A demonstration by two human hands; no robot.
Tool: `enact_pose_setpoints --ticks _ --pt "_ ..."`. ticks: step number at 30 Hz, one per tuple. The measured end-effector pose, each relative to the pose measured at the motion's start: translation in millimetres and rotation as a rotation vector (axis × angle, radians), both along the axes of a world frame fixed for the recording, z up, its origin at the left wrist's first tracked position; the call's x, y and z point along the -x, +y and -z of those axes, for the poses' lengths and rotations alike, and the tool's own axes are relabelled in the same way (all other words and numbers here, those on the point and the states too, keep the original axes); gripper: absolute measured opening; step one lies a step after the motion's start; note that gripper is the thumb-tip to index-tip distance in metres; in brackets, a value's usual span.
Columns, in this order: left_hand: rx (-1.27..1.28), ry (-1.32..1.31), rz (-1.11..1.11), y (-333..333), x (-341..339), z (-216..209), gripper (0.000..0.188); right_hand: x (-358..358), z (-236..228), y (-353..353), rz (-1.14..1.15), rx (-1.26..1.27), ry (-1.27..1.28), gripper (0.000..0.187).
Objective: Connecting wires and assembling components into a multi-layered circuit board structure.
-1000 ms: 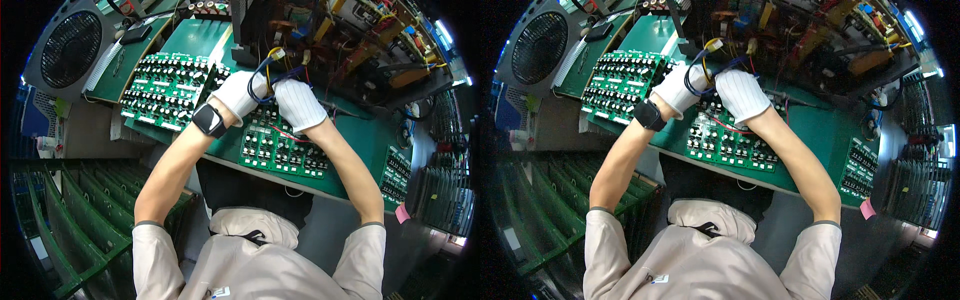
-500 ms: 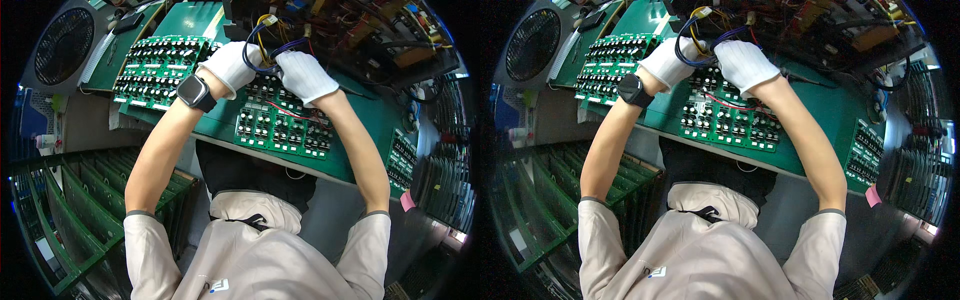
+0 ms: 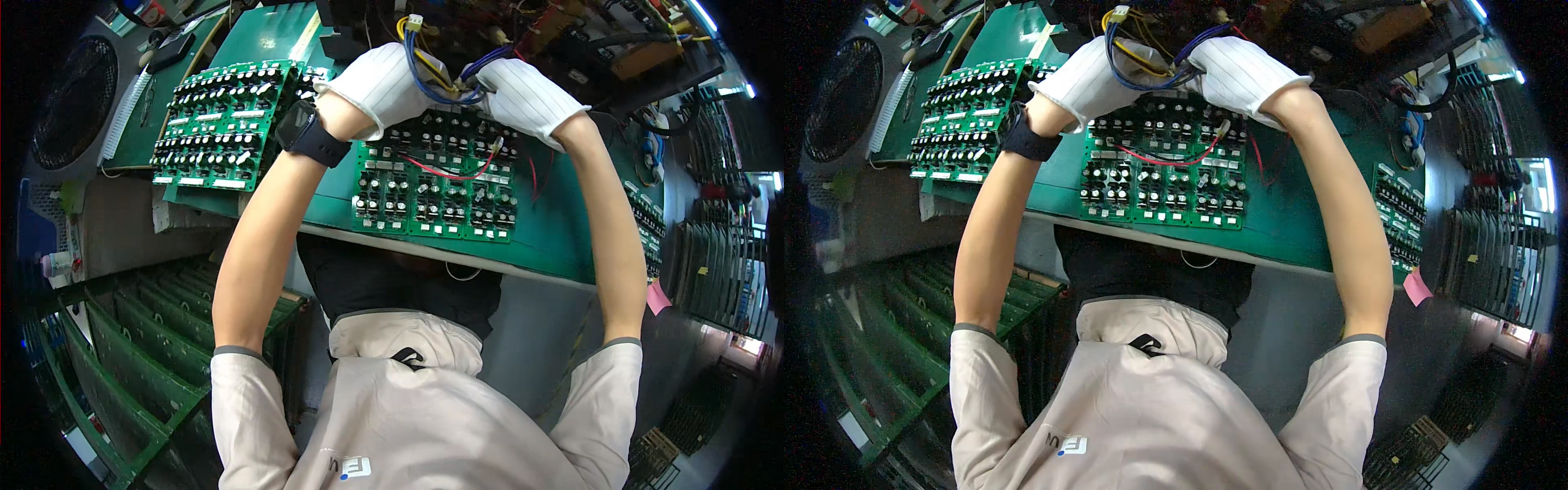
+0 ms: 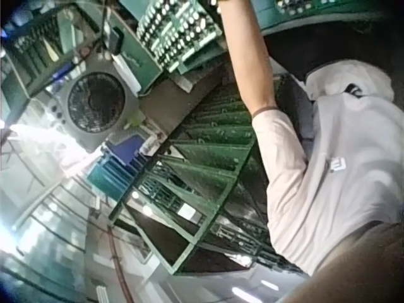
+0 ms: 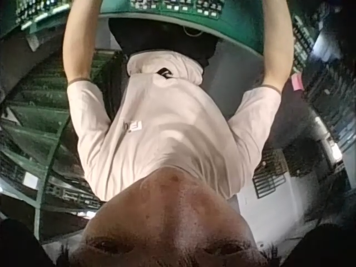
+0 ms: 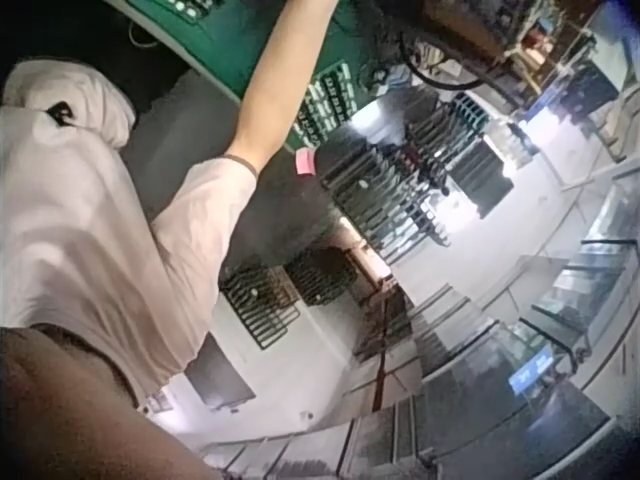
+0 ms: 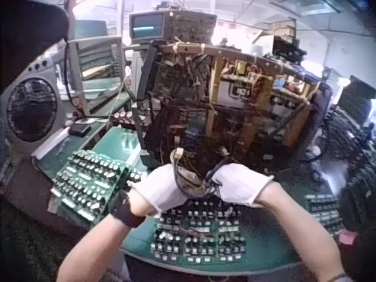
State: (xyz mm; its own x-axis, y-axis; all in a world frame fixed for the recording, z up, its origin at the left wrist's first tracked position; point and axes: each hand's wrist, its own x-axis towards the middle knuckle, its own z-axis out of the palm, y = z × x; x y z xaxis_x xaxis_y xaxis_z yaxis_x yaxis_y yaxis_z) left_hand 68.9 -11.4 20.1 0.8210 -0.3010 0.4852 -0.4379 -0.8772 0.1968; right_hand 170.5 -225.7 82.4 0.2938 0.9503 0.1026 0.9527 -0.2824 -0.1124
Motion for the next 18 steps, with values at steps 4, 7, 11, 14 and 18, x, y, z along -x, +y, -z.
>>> enact_pose_setpoints --ticks 4,7,11,14,18 --pt "-0.012 -0.034 0.084 8 2 6 0.019 7 1 9 0.084 0.036 0.047 0.021" --pt "0.047 -0.035 0.061 10 4 3 0.019 10 -8 10 0.123 0.047 0.142 0.024" --pt "0.084 -0.027 0.024 11 6 7 0.02 0 11 -2 0.061 -0.041 0.031 0.026" --pt "0.119 0.009 -0.034 10 7 11 0.022 2 13 2 0.061 -0.065 0.013 0.028" --pt "0.161 0.075 -0.041 9 9 6 0.028 -1 19 4 0.051 -0.125 0.135 0.035"
